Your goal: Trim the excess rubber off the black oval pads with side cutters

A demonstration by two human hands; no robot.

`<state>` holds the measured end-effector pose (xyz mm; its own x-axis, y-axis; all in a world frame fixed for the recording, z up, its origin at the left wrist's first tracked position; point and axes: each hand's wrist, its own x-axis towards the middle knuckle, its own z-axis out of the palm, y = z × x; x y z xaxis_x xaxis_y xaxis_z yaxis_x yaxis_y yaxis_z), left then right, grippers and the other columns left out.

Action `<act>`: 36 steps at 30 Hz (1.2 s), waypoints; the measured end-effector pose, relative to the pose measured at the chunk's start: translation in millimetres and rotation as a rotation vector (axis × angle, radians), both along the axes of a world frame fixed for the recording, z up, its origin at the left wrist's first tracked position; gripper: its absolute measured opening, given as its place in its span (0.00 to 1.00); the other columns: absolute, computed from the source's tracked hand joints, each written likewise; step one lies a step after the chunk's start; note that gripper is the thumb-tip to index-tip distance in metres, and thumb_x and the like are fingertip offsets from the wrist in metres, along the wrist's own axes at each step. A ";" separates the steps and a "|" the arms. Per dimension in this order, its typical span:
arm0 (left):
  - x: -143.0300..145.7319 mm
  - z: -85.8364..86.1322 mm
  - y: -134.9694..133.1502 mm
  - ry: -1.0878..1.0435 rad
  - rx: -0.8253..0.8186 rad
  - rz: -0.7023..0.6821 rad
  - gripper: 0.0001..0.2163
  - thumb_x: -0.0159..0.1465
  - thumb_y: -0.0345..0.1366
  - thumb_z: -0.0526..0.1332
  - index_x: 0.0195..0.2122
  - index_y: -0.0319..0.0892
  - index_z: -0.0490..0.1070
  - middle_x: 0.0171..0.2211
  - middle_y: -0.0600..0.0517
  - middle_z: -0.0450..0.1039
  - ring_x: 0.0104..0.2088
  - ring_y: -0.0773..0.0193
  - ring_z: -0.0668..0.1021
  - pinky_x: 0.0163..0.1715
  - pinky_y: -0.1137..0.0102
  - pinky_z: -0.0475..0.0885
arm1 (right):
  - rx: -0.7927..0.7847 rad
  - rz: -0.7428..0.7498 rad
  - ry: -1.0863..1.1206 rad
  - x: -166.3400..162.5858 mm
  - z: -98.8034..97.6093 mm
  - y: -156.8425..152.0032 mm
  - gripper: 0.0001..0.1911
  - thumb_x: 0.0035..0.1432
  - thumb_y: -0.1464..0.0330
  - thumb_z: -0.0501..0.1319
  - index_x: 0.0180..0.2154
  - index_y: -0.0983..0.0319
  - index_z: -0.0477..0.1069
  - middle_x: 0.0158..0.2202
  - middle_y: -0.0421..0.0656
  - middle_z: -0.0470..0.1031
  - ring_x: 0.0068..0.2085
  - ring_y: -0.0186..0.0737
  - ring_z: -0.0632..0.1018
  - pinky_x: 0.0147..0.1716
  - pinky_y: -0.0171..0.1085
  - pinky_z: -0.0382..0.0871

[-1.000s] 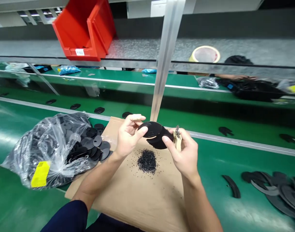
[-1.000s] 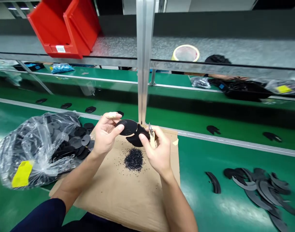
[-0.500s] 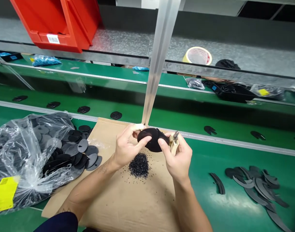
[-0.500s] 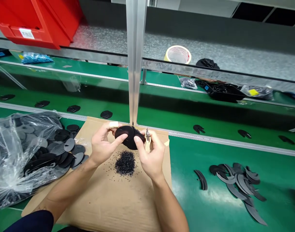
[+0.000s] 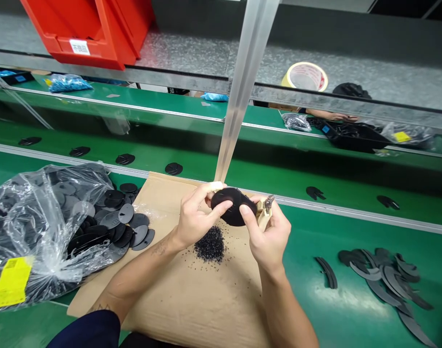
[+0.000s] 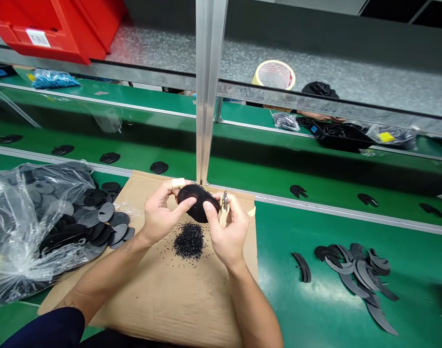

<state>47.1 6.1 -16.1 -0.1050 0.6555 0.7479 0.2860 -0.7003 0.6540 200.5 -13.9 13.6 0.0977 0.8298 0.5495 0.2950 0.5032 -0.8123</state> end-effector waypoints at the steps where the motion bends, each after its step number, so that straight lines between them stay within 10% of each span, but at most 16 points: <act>1: -0.2 -0.2 0.0 -0.004 0.000 -0.008 0.12 0.66 0.37 0.69 0.49 0.40 0.75 0.40 0.50 0.81 0.32 0.71 0.75 0.33 0.75 0.73 | -0.001 0.000 -0.001 -0.1 0.0 -0.1 0.05 0.63 0.66 0.66 0.37 0.59 0.71 0.30 0.38 0.74 0.29 0.34 0.73 0.30 0.34 0.71; 24: -3.6 -0.3 1.2 -0.080 -0.199 -0.265 0.14 0.70 0.39 0.65 0.56 0.44 0.75 0.50 0.48 0.81 0.49 0.62 0.83 0.54 0.68 0.79 | 0.099 0.001 -0.018 -0.5 -4.6 0.5 0.04 0.62 0.68 0.66 0.37 0.58 0.71 0.31 0.36 0.73 0.31 0.34 0.75 0.32 0.34 0.72; 36: -2.5 3.7 -1.1 -0.087 -0.212 -0.276 0.12 0.71 0.41 0.63 0.52 0.42 0.76 0.46 0.46 0.82 0.44 0.62 0.85 0.44 0.69 0.82 | 0.107 0.003 -0.076 -0.2 -1.8 0.6 0.03 0.63 0.68 0.65 0.38 0.58 0.72 0.33 0.40 0.76 0.31 0.36 0.76 0.30 0.36 0.72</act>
